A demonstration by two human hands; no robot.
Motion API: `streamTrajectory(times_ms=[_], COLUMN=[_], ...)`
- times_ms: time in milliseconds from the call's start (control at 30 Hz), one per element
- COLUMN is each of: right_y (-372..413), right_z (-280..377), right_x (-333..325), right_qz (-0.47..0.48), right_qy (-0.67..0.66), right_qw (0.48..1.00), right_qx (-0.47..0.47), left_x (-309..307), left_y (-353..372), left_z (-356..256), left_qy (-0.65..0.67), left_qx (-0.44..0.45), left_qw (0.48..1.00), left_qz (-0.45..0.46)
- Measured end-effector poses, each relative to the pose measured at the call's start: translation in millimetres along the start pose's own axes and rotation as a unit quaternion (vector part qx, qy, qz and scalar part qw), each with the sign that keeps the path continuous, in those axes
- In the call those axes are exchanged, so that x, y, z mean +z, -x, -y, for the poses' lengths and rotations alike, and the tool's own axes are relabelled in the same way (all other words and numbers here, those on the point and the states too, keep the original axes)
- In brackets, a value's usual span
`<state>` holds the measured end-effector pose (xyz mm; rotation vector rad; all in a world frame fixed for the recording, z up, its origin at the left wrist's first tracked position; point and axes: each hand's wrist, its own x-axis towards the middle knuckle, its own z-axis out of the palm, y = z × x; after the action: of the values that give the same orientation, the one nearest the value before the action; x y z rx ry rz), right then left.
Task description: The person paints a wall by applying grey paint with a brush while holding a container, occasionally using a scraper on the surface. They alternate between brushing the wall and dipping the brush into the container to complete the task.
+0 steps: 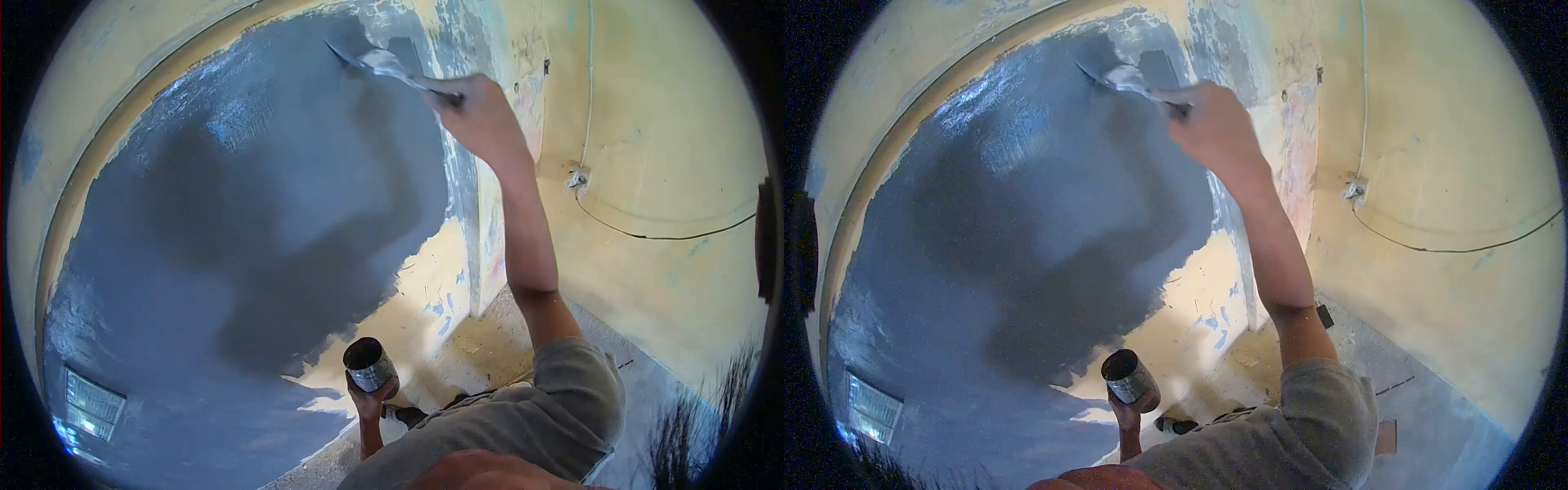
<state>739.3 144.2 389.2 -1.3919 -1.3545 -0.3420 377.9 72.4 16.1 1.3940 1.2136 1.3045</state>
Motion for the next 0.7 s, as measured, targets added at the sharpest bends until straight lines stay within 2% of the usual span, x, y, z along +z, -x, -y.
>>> streamTrajectory(times_ms=[133,233,300,367,533,600,700], right_y=[27,4,-13,-12,18,4,-17], right_z=[4,9,7,-1,3,4,-9], right_x=[-29,-22,2,15,-33,-33,-7], right_qz=[0.002,-0.053,-0.043,-0.011,0.004,-0.057,-0.035], right_qy=[-0.09,-0.069,-0.045,-0.036,-0.082,-0.051,-0.017], right_qw=[0.996,0.996,0.998,0.999,0.995,0.997,0.999], right_qx=[0.014,-0.017,-0.005,0.011,0.051,0.004,0.037], left_x=[3,2,5,5,6,6,9], left_y=[-2,0,-2,-3,-9,-11,-11], left_z=[-8,-9,-14,-11,-9,-10,-17], left_qy=[0.018,0.002,-0.031,-0.008,-0.004,-0.023,0.043], left_qx=[0.0,-0.014,0.007,-0.002,-0.002,0.006,-0.023], left_qw=[1.0,1.0,0.999,1.0,1.0,1.0,0.999], left_qz=[-0.004,-0.003,0.015,0.021,0.009,0.0,0.023])
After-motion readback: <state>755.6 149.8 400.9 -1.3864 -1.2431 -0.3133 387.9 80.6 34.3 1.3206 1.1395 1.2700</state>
